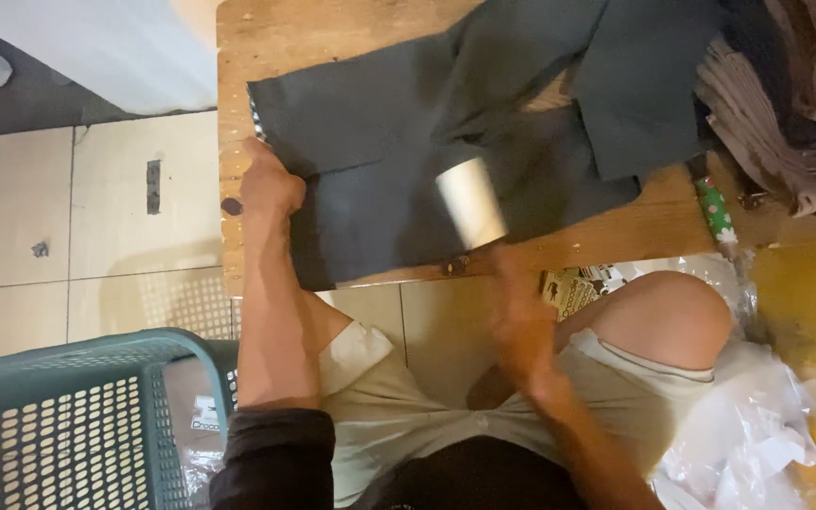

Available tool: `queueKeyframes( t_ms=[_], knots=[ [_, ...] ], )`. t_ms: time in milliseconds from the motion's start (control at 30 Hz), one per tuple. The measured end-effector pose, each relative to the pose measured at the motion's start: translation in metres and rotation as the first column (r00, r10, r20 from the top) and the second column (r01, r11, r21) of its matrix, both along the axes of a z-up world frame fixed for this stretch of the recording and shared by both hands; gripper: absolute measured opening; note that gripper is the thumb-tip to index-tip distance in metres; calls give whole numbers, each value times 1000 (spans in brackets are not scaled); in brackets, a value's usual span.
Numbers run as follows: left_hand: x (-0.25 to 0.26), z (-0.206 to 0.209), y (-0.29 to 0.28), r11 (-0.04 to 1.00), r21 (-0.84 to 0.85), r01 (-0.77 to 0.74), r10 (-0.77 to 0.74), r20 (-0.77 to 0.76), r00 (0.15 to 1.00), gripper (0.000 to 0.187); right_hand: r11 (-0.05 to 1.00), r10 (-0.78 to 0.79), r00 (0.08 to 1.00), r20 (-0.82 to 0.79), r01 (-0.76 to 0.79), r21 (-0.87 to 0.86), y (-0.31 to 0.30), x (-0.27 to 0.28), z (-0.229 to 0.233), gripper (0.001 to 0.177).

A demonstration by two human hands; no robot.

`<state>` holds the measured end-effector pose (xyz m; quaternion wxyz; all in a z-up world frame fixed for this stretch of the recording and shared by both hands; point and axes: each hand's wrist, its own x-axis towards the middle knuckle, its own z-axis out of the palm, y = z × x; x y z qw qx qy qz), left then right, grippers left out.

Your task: Cleaning a pair of trousers using a brush and a lint roller on a wooden work surface.

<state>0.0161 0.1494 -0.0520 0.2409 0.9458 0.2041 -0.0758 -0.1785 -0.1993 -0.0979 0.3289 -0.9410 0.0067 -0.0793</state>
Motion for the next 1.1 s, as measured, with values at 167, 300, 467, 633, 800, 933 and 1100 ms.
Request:
queueKeyframes(
  t_ms=[167,300,467,633,800,933,1100],
  knots=[
    [0,-1,15,998,49,-36,38,-38,999,42,963,184,982,-46,-189,-191,24,-15,-56,79],
    [-2,-11,28,991,50,-125,122,53,991,43,992,-54,998,18,55,-109,-14,11,-17,60],
    [-3,-21,37,969,161,-186,162,151,975,51,947,-261,961,-85,272,168,-29,25,64,44],
    [5,28,-49,931,316,181,-309,424,851,61,903,-351,936,-35,348,253,-57,35,4,39],
    [6,2,-100,802,153,578,-596,138,791,59,884,-232,971,-65,238,403,-49,95,64,24],
    [9,13,-111,839,133,527,-501,-188,845,71,714,77,996,33,-78,696,-52,155,57,30],
    [7,37,-106,865,166,473,-427,-251,869,84,880,-90,995,-31,94,465,-115,209,-20,62]
  ],
)
